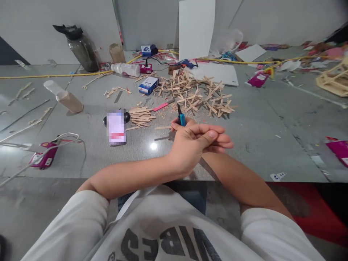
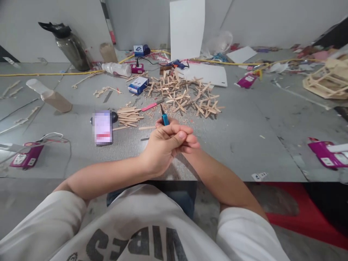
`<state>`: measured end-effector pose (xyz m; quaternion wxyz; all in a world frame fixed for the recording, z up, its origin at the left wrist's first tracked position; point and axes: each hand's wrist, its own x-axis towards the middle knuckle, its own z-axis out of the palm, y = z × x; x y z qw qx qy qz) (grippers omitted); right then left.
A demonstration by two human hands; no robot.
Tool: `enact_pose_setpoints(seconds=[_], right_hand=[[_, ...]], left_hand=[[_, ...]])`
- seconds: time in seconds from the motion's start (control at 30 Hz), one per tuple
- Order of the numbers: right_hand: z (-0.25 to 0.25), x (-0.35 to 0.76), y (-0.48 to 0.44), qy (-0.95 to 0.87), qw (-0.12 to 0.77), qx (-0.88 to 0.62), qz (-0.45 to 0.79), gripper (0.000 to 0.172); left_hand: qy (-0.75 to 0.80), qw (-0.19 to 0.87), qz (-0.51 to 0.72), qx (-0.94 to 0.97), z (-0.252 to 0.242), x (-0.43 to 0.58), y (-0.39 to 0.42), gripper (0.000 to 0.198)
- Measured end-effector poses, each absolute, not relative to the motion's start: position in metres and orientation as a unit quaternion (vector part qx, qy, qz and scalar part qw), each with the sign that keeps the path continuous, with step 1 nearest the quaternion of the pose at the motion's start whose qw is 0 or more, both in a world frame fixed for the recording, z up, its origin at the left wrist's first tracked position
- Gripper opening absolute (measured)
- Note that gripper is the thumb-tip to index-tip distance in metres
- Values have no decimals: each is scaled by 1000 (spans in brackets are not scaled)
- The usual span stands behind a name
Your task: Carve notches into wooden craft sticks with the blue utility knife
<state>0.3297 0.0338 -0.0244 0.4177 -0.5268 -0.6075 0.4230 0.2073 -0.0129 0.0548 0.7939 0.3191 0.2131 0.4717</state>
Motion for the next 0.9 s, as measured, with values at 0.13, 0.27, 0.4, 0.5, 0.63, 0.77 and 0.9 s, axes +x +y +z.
enact_pose_setpoints(seconds=[0.13,0.27,0.4,0.5,0.63,0.77,0.9], right_hand=[[-19,317,50,-592,412,-515,463,35],[-15,296,70,-590,396,-500,495,27],[-12,295,66,-613,365,-493,498,28],[-8,296,58,-636,325,-489,501,24],[-3,289,48,-653,264,-487,516,17],[-2,281,43,-659,209,-494,528,15],[1,288,42,-662,216,-518,497,26]], left_hand=[[242,683,504,470,53,187,-22,15],[299,508,439,678,30,138,-30,21],[471,434,392,660,-1,81,-26,9],[512,315,398,693,-14,53,-18,9],[538,327,344,696,-22,39,-10,20],[536,383,291,693,-28,34,-7,21],[524,357,286,719,-28,29,-7,18]])
